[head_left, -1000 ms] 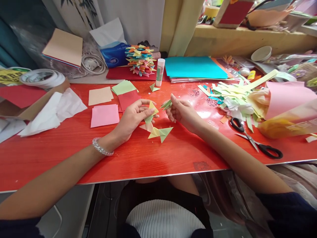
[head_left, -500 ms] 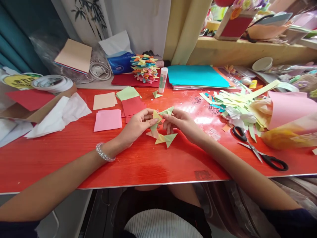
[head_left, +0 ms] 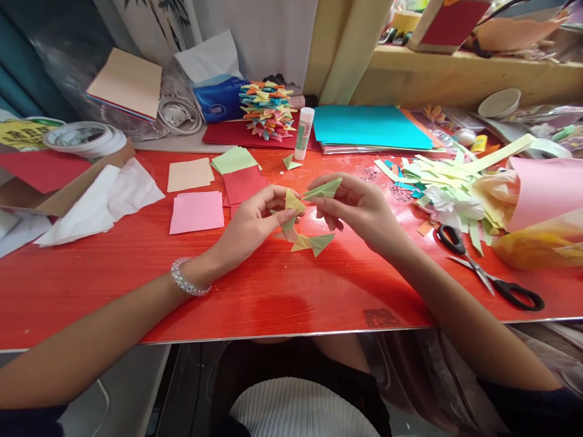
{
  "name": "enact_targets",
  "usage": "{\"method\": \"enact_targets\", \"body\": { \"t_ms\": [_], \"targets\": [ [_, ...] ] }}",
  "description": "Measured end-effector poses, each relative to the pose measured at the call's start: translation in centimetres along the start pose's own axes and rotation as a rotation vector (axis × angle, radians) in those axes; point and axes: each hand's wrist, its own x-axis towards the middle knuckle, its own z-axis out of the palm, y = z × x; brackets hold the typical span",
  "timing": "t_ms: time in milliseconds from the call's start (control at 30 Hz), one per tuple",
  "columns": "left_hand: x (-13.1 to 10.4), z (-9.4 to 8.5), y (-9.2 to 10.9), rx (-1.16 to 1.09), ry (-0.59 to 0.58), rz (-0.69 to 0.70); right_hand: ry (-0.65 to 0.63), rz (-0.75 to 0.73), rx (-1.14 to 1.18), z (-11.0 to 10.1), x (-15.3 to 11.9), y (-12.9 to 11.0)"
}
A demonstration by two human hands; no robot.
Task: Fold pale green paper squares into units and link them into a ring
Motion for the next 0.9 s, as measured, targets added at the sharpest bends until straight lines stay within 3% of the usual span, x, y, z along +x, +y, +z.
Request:
{"method": "enact_targets", "body": {
  "t_ms": [367, 900],
  "targets": [
    [-0.35, 0.02, 0.16, -0.022, 0.011, 0.050, 0.057, -0.074, -0.193, 0.02, -0.61, -0.37],
    [-0.46, 0.08, 0.29, -0.028, 0.033, 0.043, 0.074, -0.047, -0.292, 0.14, -0.94, -0.98]
  ]
}}
